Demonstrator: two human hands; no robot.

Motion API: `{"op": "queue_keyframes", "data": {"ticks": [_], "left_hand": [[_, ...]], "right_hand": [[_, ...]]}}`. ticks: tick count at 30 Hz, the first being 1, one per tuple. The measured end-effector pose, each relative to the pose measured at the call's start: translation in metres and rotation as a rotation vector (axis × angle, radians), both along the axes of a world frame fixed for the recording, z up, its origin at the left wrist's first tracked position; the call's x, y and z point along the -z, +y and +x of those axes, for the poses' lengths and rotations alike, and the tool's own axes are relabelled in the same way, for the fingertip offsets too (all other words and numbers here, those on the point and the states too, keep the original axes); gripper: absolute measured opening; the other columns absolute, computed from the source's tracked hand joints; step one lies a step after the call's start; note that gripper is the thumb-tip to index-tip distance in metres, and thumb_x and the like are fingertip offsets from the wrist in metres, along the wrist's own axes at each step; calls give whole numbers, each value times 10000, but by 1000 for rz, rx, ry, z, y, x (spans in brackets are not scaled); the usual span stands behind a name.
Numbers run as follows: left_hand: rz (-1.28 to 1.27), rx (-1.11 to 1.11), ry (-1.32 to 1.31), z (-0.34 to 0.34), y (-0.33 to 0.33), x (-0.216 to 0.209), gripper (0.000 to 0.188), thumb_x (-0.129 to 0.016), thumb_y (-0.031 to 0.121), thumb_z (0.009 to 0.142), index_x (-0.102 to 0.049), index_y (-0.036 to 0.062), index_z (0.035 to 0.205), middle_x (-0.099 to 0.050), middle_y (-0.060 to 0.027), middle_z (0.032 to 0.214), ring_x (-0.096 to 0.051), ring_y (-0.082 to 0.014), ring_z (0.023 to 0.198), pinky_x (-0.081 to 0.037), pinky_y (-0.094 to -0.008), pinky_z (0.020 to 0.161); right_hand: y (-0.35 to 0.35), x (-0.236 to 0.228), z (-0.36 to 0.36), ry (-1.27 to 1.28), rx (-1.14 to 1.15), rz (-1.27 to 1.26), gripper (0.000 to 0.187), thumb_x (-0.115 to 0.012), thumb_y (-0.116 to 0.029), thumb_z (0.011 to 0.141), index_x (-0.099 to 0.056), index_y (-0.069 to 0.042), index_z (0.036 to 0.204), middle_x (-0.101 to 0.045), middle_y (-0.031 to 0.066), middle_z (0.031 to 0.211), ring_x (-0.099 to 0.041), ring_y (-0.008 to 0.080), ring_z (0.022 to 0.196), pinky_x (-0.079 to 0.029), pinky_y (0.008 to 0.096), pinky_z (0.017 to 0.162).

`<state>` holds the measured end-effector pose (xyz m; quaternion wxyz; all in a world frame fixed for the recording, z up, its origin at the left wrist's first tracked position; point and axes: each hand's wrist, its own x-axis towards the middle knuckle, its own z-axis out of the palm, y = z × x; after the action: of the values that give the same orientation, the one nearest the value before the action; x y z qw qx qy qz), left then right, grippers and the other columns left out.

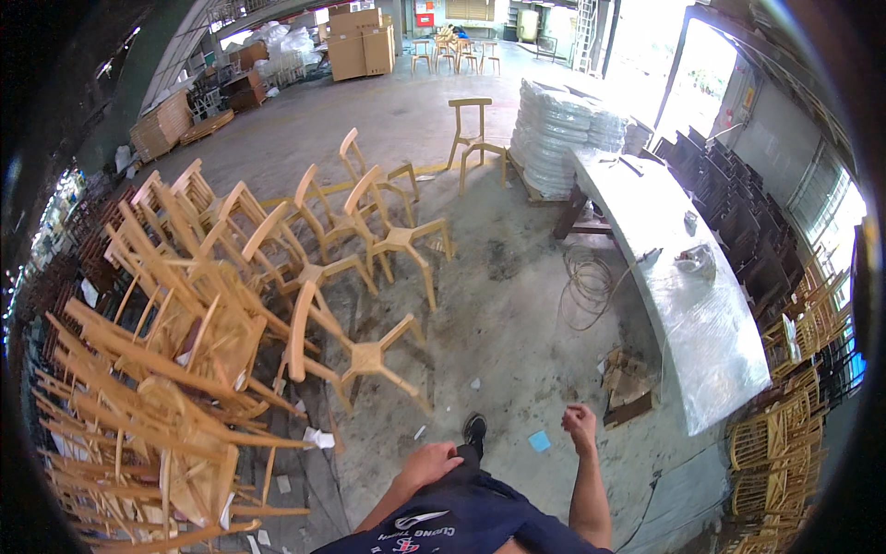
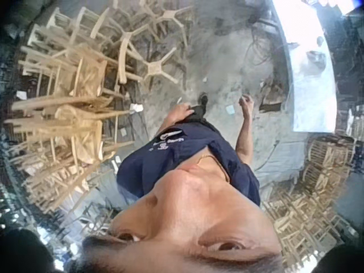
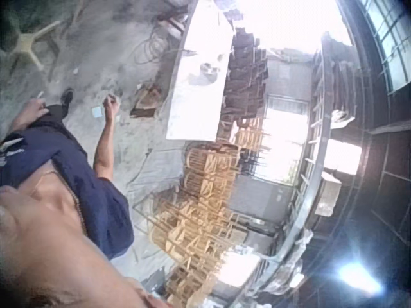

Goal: The person assembles wooden chairs by attaching legs to seat frames using a pneumatic drill. They handle multiple chair components, aligning legs and fastening them to the seat base, then move completed chairs aside.

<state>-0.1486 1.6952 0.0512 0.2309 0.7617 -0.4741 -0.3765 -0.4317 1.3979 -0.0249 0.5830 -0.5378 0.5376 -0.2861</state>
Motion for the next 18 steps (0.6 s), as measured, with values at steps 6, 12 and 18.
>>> {"op": "queue_keyframes", "data": {"ticks": [6,12,18], "left_hand": [[-157,174,308,95,-314,-8,391,-774,402,1047,-770,41,1197,-827,-179,1038,-805,-322,955,-615,-458,868],[-366,-34,360,178,-573,-14,316,-752,325,1075,-764,34,1198,-821,-151,977,-795,-246,919,-620,-415,842],[93,-389,232,273,-758,27,329,-771,307,1016,-799,20,1175,-837,-177,1031,-807,-334,940,-620,-477,864]], "right_hand": [[-59,73,-57,811,-185,-196,280,-719,-33,885,-856,3,1127,-853,146,1037,-776,242,797,-601,367,714],[-120,81,11,661,72,465,287,-752,-129,897,-859,-31,1144,-853,167,1076,-793,294,918,-611,420,800],[-372,134,109,673,152,413,272,-775,-183,894,-875,-64,1117,-859,160,1071,-807,290,936,-621,424,804]]}}
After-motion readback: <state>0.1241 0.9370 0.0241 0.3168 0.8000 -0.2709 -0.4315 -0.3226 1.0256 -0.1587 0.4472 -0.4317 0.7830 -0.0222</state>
